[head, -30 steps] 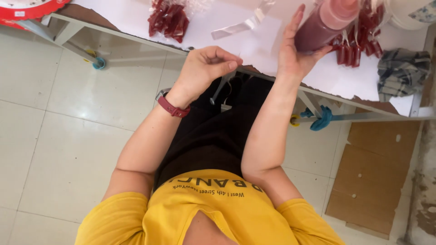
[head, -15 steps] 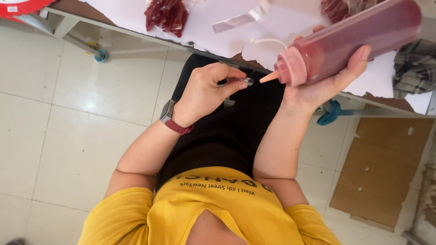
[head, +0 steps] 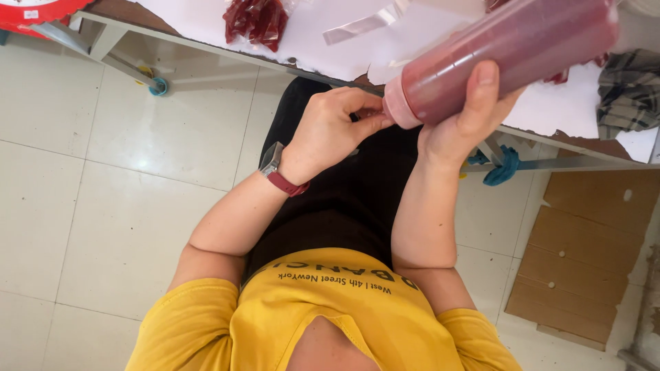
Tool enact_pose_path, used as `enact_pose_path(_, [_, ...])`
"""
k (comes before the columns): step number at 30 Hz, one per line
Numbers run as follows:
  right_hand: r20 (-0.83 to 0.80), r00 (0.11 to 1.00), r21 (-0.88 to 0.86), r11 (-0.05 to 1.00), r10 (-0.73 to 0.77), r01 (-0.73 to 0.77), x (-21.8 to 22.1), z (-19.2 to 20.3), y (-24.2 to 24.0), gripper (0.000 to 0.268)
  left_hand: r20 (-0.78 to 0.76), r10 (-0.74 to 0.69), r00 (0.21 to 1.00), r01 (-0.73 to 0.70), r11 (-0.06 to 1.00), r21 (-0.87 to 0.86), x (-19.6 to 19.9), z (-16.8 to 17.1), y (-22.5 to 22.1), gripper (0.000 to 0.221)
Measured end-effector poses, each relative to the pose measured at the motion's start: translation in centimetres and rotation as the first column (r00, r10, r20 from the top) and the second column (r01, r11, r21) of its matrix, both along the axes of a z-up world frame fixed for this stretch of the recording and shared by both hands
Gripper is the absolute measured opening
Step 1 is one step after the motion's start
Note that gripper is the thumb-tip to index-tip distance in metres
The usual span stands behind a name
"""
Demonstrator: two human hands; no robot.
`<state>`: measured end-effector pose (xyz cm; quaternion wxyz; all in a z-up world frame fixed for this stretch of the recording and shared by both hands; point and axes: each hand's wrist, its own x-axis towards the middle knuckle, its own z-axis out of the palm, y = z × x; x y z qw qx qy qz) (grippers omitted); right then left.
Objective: The person fills small plastic tubes with liquid using a squeeze bottle and ties the filled tubes by hand.
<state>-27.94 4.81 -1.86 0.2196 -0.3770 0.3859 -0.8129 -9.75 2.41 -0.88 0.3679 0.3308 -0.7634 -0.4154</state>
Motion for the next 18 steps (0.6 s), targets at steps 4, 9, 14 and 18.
enact_pose_path(4, [0.066, 0.994, 0.048, 0.995, 0.084, -0.087, -1.4, -0.5, -0.9, 0.077, -0.165, -0.070, 0.984, 0.100, 0.979, 0.177, -0.2, -0.2, 0.0, 0.029])
enact_pose_path(9, [0.166, 0.976, 0.094, 0.983, 0.141, -0.158, -1.4, -0.9, -1.3, 0.077, 0.033, 0.028, 0.999, -0.038, 0.937, 0.348, -0.4, 0.8, -0.8, 0.072])
enact_pose_path(14, [0.181, 0.961, 0.130, 0.964, 0.207, -0.232, -1.3, -0.3, -1.3, 0.070, -0.313, -0.195, 0.930, 0.321, 0.844, 0.429, -0.1, -0.3, -0.8, 0.075])
enact_pose_path(18, [0.212, 0.951, 0.113, 0.961, 0.225, -0.253, -1.1, -0.2, -1.3, 0.068, -0.283, -0.148, 0.948, 0.274, 0.832, 0.483, 0.0, -1.2, -1.2, 0.083])
